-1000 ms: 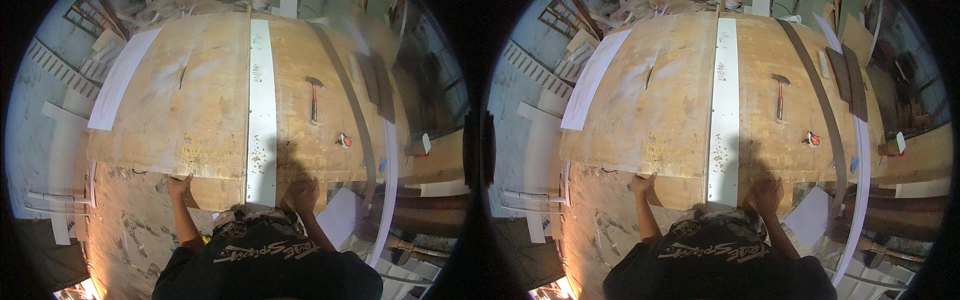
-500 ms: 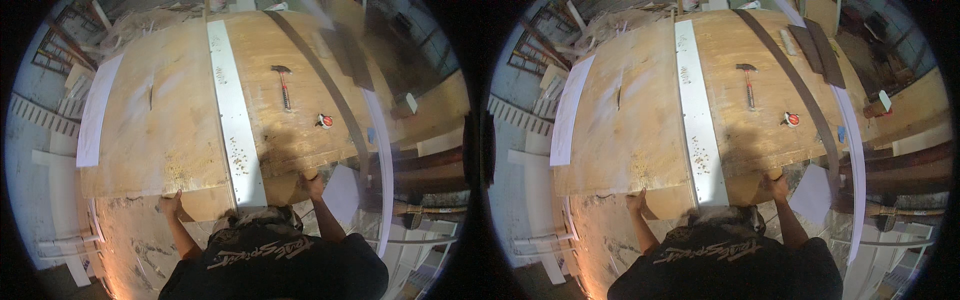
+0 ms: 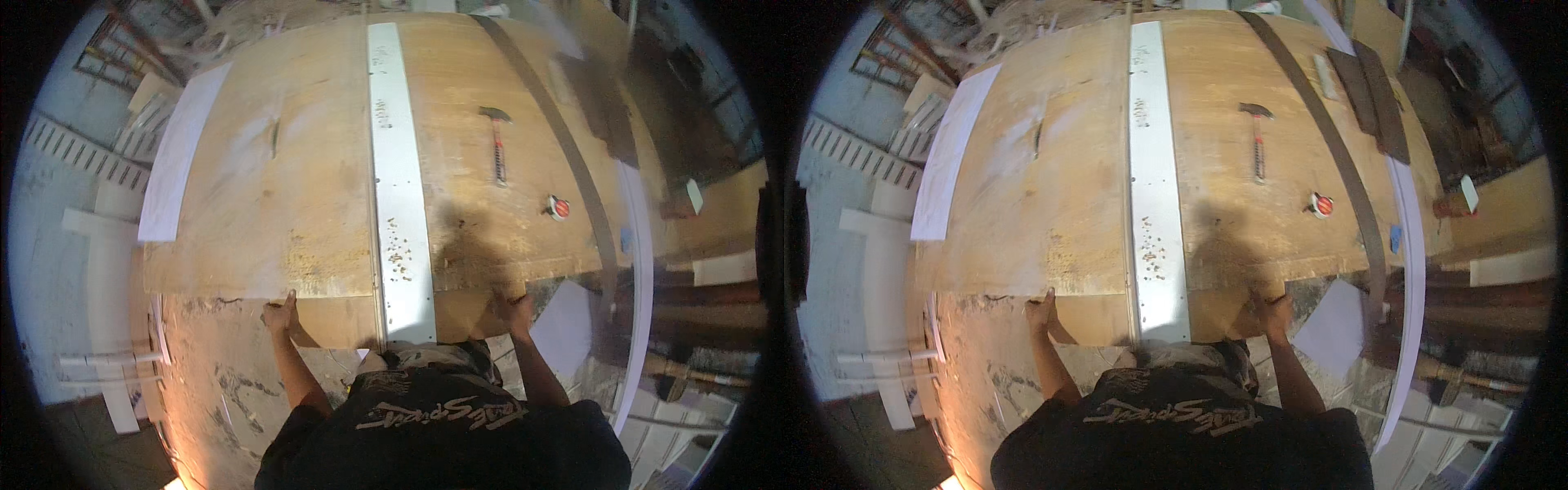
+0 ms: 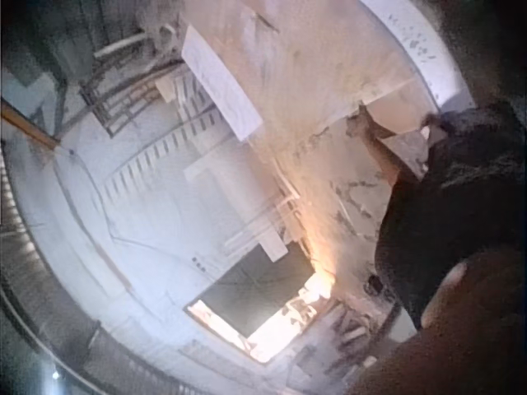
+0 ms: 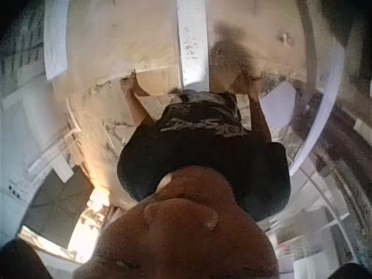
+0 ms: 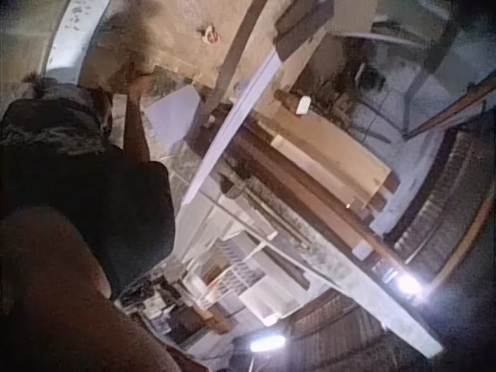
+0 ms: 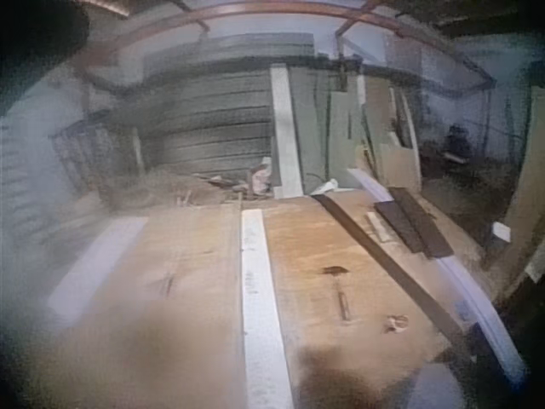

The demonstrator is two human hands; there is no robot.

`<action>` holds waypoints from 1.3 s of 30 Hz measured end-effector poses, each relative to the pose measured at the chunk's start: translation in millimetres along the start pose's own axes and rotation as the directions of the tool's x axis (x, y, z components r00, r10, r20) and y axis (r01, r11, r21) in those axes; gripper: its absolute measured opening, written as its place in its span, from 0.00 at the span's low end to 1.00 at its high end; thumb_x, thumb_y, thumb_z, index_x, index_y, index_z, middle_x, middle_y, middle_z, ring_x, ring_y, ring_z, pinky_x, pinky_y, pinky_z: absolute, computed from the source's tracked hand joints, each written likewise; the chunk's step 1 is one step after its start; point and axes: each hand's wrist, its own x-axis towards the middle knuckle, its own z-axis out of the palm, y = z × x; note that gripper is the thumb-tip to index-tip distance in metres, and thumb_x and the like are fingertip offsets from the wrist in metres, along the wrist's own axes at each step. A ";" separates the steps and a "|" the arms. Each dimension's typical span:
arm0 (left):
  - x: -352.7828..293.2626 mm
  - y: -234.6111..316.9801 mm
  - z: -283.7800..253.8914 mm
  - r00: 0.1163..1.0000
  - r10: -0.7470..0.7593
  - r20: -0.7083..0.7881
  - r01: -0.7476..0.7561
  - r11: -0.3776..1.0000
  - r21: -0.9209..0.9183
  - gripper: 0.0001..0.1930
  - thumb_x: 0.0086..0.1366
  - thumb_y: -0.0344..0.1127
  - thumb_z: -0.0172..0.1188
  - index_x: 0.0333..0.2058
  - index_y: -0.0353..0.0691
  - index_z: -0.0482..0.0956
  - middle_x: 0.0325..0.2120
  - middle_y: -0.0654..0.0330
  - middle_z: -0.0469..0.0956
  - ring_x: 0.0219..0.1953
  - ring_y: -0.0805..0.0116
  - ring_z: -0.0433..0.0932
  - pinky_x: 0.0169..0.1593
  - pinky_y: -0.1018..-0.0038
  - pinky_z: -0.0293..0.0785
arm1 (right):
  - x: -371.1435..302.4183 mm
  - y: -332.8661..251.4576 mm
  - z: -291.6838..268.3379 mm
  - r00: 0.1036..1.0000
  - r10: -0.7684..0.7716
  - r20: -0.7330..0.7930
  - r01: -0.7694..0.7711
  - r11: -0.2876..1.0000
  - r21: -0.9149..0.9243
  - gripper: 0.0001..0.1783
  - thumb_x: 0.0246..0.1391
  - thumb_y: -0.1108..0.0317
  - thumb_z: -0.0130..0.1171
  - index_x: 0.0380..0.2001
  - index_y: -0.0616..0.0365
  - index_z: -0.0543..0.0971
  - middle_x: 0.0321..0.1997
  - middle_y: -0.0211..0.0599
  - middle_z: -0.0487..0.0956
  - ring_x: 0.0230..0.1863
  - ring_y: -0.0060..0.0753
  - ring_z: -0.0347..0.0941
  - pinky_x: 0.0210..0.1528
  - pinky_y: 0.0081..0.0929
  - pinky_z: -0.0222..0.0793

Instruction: The person handles long wooden and plastic strips, aligning them on a large wooden workbench and using a hammer to secure parts into place.

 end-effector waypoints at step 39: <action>-242.7 169.3 94.8 0.958 0.284 -0.038 -0.248 0.889 0.385 0.30 0.62 0.51 0.59 0.59 0.42 0.71 0.66 0.49 0.60 0.68 0.43 0.55 0.67 0.49 0.54 | -10.3 12.4 -68.0 0.538 -0.520 0.663 0.728 0.683 -0.055 0.27 0.58 0.53 0.57 0.49 0.67 0.73 0.52 0.51 0.73 0.54 0.51 0.68 0.57 0.44 0.62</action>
